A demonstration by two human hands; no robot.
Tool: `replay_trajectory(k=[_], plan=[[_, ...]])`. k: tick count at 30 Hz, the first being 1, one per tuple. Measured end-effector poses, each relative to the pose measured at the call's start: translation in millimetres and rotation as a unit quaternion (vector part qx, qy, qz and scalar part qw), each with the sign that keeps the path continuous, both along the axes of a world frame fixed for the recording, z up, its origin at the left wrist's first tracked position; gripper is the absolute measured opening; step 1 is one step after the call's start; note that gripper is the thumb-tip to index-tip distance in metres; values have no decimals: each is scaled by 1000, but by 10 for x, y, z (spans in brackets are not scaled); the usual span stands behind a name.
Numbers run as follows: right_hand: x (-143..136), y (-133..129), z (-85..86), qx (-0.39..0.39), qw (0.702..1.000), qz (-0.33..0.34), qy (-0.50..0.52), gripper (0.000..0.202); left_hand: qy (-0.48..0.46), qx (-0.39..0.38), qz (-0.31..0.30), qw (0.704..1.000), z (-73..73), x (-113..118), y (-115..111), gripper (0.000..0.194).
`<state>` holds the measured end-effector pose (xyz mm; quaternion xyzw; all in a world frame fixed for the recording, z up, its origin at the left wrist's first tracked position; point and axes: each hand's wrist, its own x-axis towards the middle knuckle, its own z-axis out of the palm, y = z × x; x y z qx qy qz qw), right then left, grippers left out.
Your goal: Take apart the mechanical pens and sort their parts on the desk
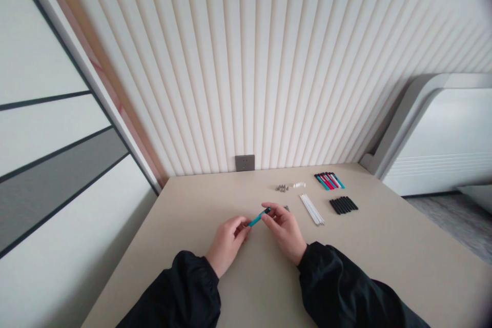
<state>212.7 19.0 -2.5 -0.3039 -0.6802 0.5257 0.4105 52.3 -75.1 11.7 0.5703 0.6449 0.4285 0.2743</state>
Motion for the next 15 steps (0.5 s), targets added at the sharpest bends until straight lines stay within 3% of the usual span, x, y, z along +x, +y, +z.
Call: replay_trajectory(k=[5,15], plan=[[-1,-45,-4,39,998,0,-42,38,79,21,2,997,-32,13,-8,11],[27,-64,34,85,994,-21,-65,34,86,21,-6,996,-59,7,7,11]])
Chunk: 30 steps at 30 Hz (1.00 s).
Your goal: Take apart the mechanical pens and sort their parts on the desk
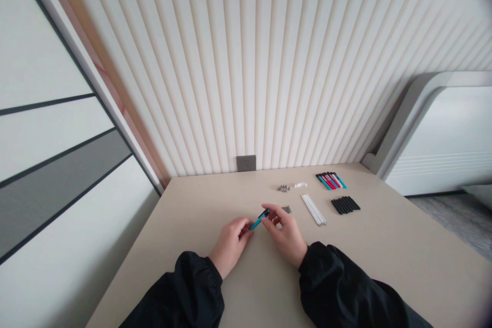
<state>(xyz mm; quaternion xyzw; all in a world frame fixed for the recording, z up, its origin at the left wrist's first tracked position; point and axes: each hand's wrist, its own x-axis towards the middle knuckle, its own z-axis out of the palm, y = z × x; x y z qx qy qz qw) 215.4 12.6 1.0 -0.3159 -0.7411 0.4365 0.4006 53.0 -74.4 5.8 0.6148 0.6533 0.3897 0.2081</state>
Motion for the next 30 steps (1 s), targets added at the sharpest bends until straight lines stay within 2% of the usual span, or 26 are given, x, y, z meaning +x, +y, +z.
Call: replay_trajectory(k=[10,17,24,30], plan=[[30,-23,79,33,999,-13,13,32,3,7,0,1000,-13,-2,-6,14],[82,26,109,72,994,-66,41,31,5,33,12,999,-76,-33,-8,18],[105,23,161,150,988,-31,-19,27,30,55,25,998,-59,-51,-19,17],[99,4,146,184,982,-17,-37,28,34,68,25,997,-27,-35,-25,18]])
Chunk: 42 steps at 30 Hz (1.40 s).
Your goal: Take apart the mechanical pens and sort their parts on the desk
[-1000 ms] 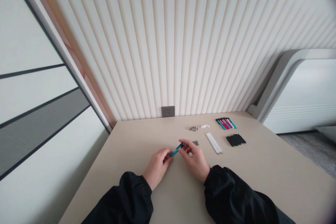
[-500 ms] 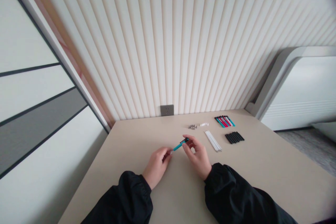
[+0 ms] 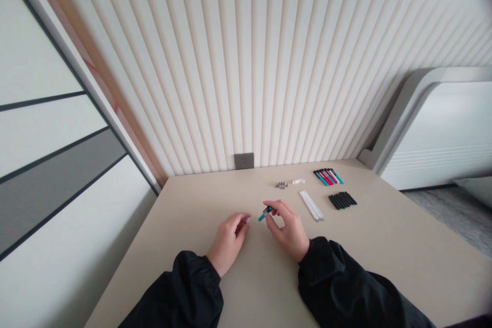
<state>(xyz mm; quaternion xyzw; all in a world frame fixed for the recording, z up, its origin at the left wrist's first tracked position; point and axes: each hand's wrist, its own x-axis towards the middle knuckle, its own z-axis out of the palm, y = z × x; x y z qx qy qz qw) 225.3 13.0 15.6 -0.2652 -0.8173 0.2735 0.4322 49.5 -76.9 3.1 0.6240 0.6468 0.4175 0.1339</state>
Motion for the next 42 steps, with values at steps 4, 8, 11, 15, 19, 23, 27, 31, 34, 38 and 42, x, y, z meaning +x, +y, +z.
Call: replay_trajectory(k=[4,8,11,15,19,23,27,31,34,38,42], plan=[[-19,14,-28,0,1000,10,-26,30,-3,0,3,1000,43,18,-4,18],[-55,37,-79,-33,999,11,-40,30,-12,7,4,1000,83,34,-12,20],[-70,50,-105,-65,997,11,-39,24,-8,9,3,1000,113,44,-21,17],[-61,56,-94,-91,995,5,-46,17,-1,12,6,1000,137,48,-31,17],[-41,35,-63,-95,994,10,-52,16,4,23,7,1000,131,44,-35,18],[-36,3,-70,-99,990,42,-89,15,18,40,0,999,140,44,-40,16],[-50,5,-112,-77,986,56,-136,11,33,58,-16,998,165,51,-41,13],[-55,13,-113,-53,987,73,-136,10,53,44,-27,997,151,49,-33,11],[-46,6,-80,-49,989,78,-118,8,57,29,-29,998,121,43,-26,10],[-47,-17,-55,-32,991,91,-88,8,51,15,-28,998,80,37,-18,10],[-77,-65,-53,0,994,89,-71,8,44,5,-30,999,54,36,-8,9]])
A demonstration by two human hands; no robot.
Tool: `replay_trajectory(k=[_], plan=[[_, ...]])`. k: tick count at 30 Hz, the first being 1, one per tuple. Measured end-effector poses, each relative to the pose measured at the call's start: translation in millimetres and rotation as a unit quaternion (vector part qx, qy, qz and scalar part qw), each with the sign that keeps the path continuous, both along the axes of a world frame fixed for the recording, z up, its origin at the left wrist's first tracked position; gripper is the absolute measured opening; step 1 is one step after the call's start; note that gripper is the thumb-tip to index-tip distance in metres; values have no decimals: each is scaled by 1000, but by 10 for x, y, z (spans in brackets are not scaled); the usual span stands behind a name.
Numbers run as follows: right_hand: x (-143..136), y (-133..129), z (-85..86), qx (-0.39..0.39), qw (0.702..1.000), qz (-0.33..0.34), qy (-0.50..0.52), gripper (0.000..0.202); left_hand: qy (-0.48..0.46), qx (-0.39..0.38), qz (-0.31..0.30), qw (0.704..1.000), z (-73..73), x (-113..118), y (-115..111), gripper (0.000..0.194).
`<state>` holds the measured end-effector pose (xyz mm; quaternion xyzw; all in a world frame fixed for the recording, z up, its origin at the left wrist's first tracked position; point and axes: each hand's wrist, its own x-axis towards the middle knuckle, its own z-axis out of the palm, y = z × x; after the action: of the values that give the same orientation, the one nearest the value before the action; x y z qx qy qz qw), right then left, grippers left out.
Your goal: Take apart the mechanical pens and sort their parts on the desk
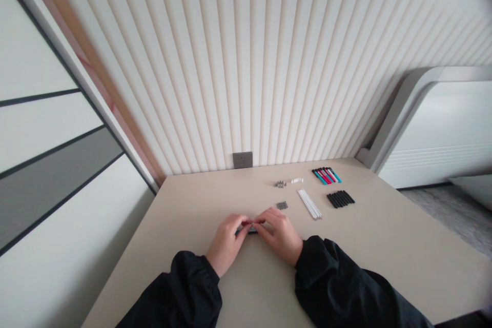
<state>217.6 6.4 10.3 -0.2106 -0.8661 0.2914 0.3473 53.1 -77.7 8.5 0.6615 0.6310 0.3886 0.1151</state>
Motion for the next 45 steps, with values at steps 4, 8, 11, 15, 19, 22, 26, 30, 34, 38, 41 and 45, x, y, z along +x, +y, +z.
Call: replay_trajectory(k=[4,8,11,15,19,22,26,30,34,38,41,45], plan=[[37,78,91,58,998,-20,7,8,17,8,-3,1000,29,10,-9,5],[315,550,212,110,979,-169,28,15,76,11,-17,997,84,26,-36,5],[646,1041,189,132,942,-307,-46,22,121,-1,-35,992,87,27,-50,6],[950,1464,30,109,902,-383,-170,25,147,-17,-41,988,56,22,-56,11],[959,1560,-106,94,896,-381,-208,24,151,-27,-38,987,46,27,-55,10],[893,1565,-157,80,891,-381,-232,24,152,-31,-36,987,49,31,-49,14],[837,1573,-178,69,889,-382,-244,25,152,-28,-30,987,55,30,-39,14],[821,1567,-187,63,891,-377,-244,24,154,-22,-29,987,63,26,-36,13],[833,1561,-164,68,894,-372,-238,23,138,-7,-25,990,58,17,-32,14],[795,1453,-18,88,895,-378,-220,24,72,25,-16,997,61,9,-33,16],[630,1128,134,121,918,-342,-159,27,6,42,7,999,93,29,-37,16],[297,410,227,118,986,-109,-52,23,-115,40,46,991,140,92,-43,18]])
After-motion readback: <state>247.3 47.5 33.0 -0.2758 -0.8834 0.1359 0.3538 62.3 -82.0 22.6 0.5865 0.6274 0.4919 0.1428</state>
